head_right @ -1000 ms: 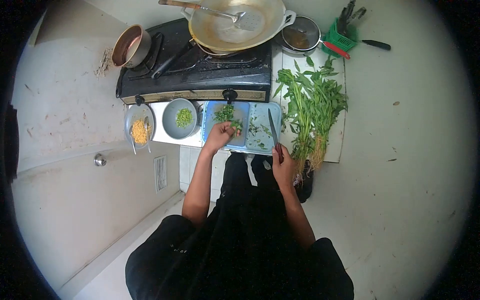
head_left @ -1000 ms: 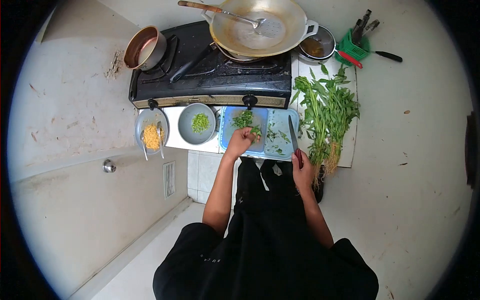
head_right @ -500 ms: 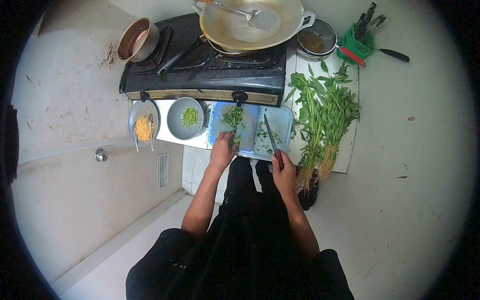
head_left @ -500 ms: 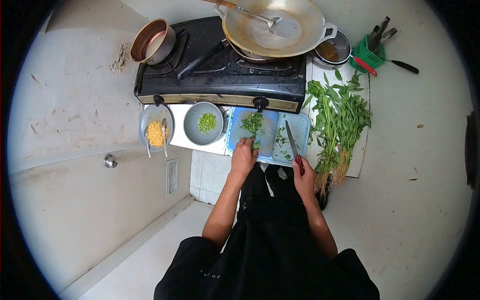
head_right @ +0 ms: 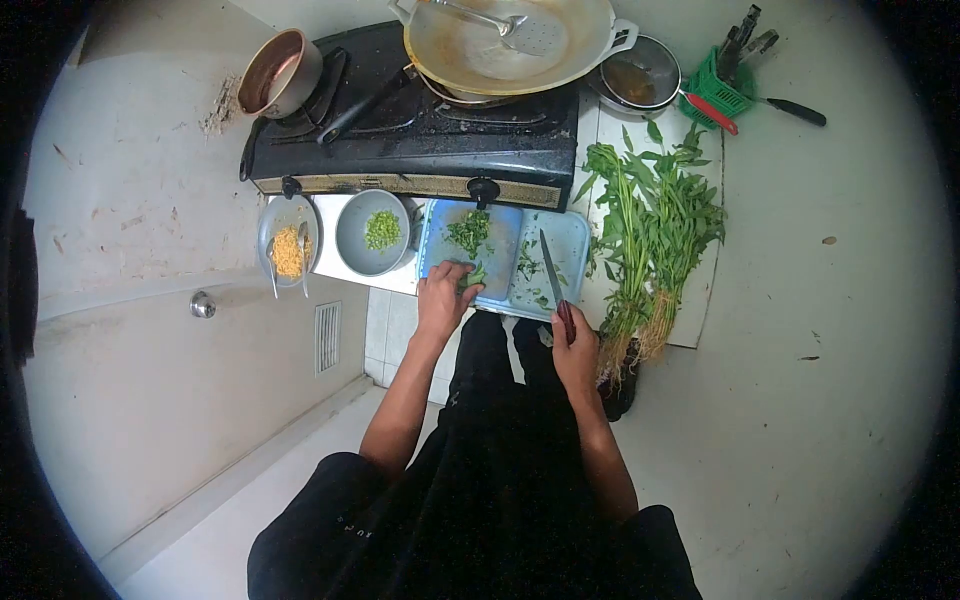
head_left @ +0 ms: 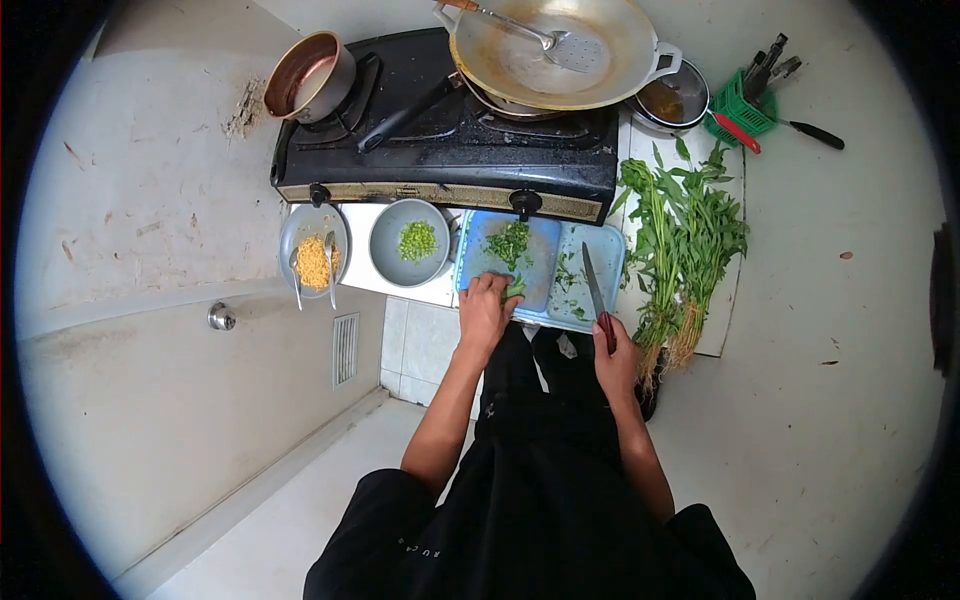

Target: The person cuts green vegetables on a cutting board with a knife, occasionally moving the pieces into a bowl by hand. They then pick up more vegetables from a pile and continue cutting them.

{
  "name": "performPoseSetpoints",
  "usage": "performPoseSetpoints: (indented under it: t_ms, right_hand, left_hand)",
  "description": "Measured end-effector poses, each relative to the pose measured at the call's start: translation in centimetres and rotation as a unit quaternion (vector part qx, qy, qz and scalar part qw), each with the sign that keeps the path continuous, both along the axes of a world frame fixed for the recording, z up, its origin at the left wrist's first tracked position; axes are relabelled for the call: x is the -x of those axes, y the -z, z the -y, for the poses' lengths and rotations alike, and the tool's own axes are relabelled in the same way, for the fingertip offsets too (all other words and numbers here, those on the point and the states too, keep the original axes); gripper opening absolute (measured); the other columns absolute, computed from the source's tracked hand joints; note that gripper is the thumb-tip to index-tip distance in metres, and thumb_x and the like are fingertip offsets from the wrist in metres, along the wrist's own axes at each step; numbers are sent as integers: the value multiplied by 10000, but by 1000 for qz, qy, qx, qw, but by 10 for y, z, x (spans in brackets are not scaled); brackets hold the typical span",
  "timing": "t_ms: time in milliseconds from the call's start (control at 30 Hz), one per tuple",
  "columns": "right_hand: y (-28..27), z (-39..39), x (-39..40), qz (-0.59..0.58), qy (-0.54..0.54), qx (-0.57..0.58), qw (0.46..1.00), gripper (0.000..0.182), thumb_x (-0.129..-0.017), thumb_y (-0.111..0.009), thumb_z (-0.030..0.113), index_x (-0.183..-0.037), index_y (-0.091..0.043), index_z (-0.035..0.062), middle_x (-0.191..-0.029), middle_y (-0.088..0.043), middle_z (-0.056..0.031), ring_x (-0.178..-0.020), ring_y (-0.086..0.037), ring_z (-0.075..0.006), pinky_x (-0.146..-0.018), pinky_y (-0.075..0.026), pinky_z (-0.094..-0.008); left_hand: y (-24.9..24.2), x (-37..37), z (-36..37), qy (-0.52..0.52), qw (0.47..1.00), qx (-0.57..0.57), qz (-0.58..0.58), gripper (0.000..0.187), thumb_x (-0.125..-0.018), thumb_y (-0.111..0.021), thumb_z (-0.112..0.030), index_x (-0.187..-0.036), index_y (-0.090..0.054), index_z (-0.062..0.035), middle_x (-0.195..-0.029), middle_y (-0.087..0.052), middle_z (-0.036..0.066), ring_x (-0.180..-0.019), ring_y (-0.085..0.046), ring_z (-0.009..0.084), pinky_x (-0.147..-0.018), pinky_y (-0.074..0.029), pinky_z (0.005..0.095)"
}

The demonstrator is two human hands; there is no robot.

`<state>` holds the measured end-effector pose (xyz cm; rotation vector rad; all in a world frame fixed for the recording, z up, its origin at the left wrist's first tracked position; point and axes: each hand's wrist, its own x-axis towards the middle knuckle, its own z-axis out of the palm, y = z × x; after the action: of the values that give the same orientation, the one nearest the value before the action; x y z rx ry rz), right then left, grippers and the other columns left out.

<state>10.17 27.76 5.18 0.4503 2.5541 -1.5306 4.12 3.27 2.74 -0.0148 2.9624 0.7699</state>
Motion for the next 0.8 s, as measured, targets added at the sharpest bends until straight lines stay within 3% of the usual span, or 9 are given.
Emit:
performPoseSetpoints:
  t_ms: [267,433,500,600,800]
  right_hand:
    - [11,2,-5,-23,3,12,1000,332,-1012,-651,250,-1198,-646,-26,-970,-725,-193,-872,-721,-278,-786,-549,-370]
    - [10,1,-8,5,2,-3,1000,339,-1015,-649,257,-1205,-649,-23,-978,-727,-190,-874,-720,-286,-783,-549,-371]
    - [13,2,-11,-33,19,20,999,334,-1024,-645,265,-1209,-649,-12,-910,-705,-119,-792,-646,-175,-743,-521,-318]
    - [19,1,-13,-47,20,9,999,332,-1023,-648,262,-1211,-649,-12,-904,-706,-120,-787,-644,-168,-730,-519,-320]
    - [17,2,-14,-18,17,19,999,331,-1023,-649,256,-1219,-647,-11,-880,-693,-107,-779,-633,-155,-722,-514,-314]
  left_hand:
    - [23,-1,-3,-11,995,-59,-83,240,-827,-780,-91,-1057,-741,-32,-926,-699,148,-902,-659,357,-802,-513,460]
    - [7,-2,-9,-38,992,-72,-101,243,-846,-776,-104,-1070,-730,-19,-947,-708,162,-900,-659,371,-801,-519,466]
    - [4,-3,-7,-42,992,-73,-99,235,-858,-771,-113,-1069,-728,-18,-948,-707,169,-900,-658,374,-803,-518,466]
    - [5,-2,-1,-41,994,-55,-83,263,-883,-744,-139,-1131,-727,-54,-964,-700,139,-950,-649,338,-841,-492,452]
    - [14,0,2,-46,990,-103,-84,158,-898,-704,-63,-1044,-743,-18,-919,-701,178,-872,-671,384,-787,-529,461]
